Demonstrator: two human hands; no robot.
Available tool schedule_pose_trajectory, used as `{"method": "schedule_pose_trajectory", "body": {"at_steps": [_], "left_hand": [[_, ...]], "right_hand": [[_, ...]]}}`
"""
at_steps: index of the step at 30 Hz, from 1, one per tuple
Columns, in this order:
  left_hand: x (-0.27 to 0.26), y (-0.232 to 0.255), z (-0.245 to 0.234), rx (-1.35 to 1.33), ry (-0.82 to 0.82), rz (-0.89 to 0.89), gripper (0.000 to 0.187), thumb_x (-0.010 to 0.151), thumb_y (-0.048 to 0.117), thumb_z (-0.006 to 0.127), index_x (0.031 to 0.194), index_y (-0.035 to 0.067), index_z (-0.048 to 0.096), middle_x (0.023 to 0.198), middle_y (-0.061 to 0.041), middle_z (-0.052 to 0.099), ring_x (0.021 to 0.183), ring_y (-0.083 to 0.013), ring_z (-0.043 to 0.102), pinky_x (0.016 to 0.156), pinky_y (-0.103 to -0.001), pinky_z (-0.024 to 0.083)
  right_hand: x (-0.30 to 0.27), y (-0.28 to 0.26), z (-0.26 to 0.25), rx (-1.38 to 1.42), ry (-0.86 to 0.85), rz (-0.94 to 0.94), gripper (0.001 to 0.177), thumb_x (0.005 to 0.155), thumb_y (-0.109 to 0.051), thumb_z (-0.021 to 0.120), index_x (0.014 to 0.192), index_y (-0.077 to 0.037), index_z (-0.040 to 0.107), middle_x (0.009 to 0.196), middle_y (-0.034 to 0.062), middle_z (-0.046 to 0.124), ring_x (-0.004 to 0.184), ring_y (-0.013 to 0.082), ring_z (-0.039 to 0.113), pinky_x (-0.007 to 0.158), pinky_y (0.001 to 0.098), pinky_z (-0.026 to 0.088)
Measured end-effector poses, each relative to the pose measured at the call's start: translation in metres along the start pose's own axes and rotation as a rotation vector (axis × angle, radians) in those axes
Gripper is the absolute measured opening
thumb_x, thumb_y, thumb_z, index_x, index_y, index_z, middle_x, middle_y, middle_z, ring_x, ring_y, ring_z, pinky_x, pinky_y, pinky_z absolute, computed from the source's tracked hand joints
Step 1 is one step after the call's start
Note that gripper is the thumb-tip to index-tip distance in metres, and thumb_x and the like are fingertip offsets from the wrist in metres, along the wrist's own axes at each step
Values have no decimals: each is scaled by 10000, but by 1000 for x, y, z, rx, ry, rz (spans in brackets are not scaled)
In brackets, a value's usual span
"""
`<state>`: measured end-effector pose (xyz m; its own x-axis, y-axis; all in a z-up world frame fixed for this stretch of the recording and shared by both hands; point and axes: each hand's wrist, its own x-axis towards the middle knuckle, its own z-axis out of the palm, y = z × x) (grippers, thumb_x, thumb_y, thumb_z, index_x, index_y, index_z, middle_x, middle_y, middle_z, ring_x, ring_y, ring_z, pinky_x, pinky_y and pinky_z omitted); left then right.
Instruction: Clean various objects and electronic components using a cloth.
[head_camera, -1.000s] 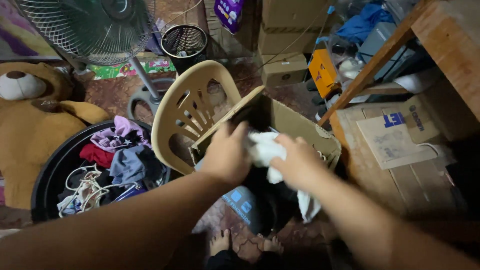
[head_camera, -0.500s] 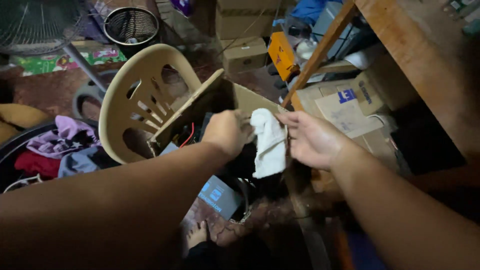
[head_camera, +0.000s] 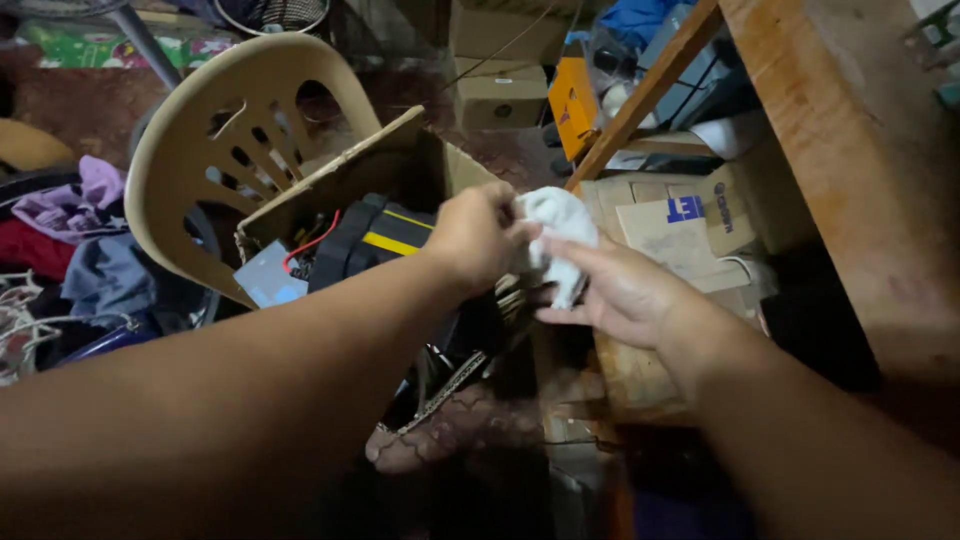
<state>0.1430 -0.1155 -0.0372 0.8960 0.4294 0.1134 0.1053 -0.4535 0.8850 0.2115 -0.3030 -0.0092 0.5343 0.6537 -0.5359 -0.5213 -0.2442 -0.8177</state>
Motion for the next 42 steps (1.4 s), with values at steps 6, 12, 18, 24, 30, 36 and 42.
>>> {"method": "schedule_pose_trajectory", "body": {"at_steps": [6,12,18,24,30,36,42], "left_hand": [[12,-26,21,18,-248,32,455,898,256,708,1325,130,615,1015,-155,742,949,-288,746,848,-378,576],[-4,21,-1,540,-301,41,549,876,358,686,1400,250,562,1405,-142,573,1301,-361,526,1049,-507,444],[2,2,8,664,-330,94,660,978,520,522,1547,240,340,1599,-183,301,1463,-394,299,1168,-633,214],[2,5,11,679,-325,77,709,967,565,490,1571,242,306,1635,-189,241,1489,-388,260,1184,-632,188],[0,15,1,676,-441,-69,674,993,566,441,1580,262,312,1663,-167,215,1531,-363,212,1203,-650,159],[-5,13,5,712,-417,-67,716,990,573,449,1597,247,253,1662,-160,201,1526,-354,204,1201,-633,153],[-3,7,9,743,-339,-19,722,974,558,482,1597,282,243,1648,-158,227,1505,-339,245,1198,-608,176]], "right_hand": [[12,6,-45,98,655,66,392,903,-167,731,1265,-77,609,1188,127,711,1019,262,740,787,385,609],[64,92,-242,-150,651,24,419,902,-182,724,1299,-103,615,1184,147,705,1029,286,714,812,404,584],[-20,74,-149,-466,604,-52,453,902,-201,716,1340,-134,622,1179,170,697,1042,315,682,843,427,554],[63,108,-130,-790,691,-123,489,901,-221,708,1381,-165,631,1174,193,690,1055,343,650,873,450,523],[62,66,-67,-640,872,-149,629,793,-181,796,1383,-123,588,1203,173,700,1014,334,717,865,423,554],[95,90,-120,-614,847,-174,649,746,-149,814,1358,-117,600,1205,178,689,1018,332,707,846,435,566],[128,124,-158,-526,830,-190,674,690,-112,835,1328,-111,615,1206,184,676,1022,330,695,824,451,580]]}}
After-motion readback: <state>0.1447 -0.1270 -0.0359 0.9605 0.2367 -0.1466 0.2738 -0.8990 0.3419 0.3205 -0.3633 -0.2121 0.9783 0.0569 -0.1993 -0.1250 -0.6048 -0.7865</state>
